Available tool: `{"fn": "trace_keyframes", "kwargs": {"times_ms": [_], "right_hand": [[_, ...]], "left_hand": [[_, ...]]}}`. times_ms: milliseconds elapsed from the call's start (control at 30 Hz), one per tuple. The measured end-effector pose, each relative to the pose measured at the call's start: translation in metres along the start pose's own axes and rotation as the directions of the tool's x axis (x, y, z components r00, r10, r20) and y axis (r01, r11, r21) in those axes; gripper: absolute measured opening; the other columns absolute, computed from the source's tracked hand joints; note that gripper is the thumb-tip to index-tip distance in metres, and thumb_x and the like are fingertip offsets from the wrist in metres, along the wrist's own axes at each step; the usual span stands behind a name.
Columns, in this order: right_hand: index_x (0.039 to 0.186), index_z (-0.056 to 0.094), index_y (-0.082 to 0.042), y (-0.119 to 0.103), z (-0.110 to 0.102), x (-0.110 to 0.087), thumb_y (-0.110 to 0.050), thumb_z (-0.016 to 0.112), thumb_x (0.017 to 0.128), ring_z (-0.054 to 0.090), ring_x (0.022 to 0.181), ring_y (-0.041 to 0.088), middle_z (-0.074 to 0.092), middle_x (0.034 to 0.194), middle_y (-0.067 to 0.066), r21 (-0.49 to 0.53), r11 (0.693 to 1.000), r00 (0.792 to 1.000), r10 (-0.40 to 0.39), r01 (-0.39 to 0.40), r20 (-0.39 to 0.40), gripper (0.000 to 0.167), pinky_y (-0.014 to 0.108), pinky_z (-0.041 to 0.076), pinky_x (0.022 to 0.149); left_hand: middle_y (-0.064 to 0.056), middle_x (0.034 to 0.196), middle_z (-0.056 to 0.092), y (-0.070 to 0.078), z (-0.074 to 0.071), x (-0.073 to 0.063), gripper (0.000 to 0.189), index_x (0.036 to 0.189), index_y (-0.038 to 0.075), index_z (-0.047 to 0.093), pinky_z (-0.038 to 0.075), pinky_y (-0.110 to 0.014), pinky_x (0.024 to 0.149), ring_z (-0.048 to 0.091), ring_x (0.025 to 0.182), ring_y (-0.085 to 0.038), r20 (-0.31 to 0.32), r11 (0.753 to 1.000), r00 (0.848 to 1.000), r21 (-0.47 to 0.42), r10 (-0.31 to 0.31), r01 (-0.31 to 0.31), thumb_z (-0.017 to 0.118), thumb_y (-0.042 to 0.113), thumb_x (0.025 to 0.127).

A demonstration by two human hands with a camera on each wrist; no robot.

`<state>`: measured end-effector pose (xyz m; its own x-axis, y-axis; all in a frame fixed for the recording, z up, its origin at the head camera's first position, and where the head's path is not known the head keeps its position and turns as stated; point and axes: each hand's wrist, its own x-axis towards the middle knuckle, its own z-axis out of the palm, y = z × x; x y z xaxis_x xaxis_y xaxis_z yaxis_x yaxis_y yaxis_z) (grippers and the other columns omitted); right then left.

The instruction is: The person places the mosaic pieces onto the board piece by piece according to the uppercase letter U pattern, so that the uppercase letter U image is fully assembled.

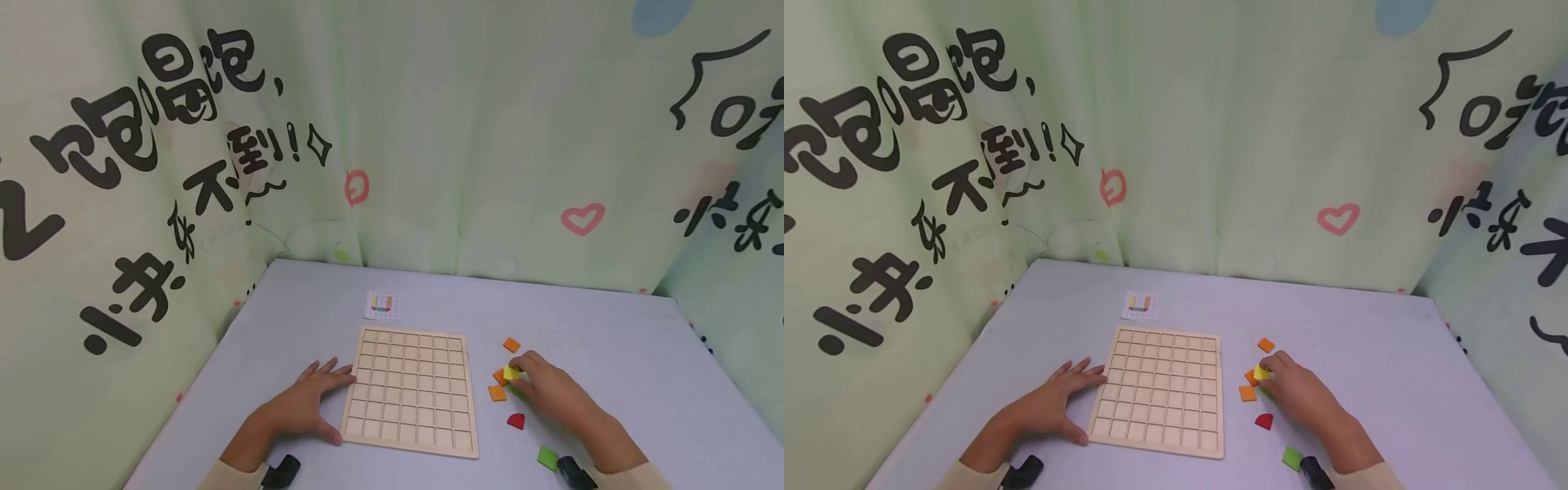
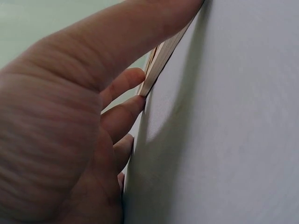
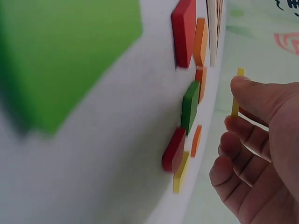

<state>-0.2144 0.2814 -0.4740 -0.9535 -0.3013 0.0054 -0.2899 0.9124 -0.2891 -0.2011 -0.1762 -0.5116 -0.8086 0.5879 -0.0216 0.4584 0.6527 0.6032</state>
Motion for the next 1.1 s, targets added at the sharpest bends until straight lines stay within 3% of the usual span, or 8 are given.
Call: {"fn": "trace_keyframes", "kwargs": {"times_ms": [400, 633, 1100], "right_hand": [[0.115, 0.062, -0.012, -0.038, 0.010, 0.022, -0.019, 0.071, 0.090, 0.053, 0.078, 0.008, 0.055, 0.106, -0.005, -0.001, 0.996, 0.996, -0.092, 0.092, -0.007, 0.027, 0.031, 0.051, 0.074], [0.116, 0.062, -0.012, -0.051, 0.018, 0.032, -0.023, 0.070, 0.091, 0.058, 0.094, 0.011, 0.056, 0.109, -0.006, 0.002, 0.982, 0.982, -0.187, 0.187, -0.038, 0.029, 0.033, 0.052, 0.083], [0.116, 0.062, -0.013, -0.084, 0.026, 0.056, -0.028, 0.068, 0.092, 0.059, 0.096, 0.012, 0.056, 0.112, -0.005, 0.039, 0.970, 0.970, -0.242, 0.242, 0.004, 0.029, 0.035, 0.051, 0.086]], "left_hand": [[0.000, 0.153, 0.036, -0.001, 0.000, 0.000, 0.104, 0.144, 0.018, 0.049, 0.001, -0.052, 0.116, 0.013, 0.147, -0.029, -0.002, 1.000, 1.000, 0.011, -0.006, 0.006, 0.083, 0.065, 0.056], [0.001, 0.153, 0.036, -0.003, 0.001, 0.001, 0.104, 0.143, 0.020, 0.049, 0.001, -0.052, 0.116, 0.012, 0.147, -0.028, 0.002, 1.000, 1.000, 0.011, -0.010, 0.010, 0.082, 0.066, 0.056], [0.002, 0.153, 0.037, -0.002, 0.003, 0.002, 0.103, 0.143, 0.021, 0.050, 0.001, -0.052, 0.116, 0.012, 0.147, -0.027, 0.003, 0.999, 0.999, 0.001, -0.032, 0.032, 0.083, 0.066, 0.056]]}}
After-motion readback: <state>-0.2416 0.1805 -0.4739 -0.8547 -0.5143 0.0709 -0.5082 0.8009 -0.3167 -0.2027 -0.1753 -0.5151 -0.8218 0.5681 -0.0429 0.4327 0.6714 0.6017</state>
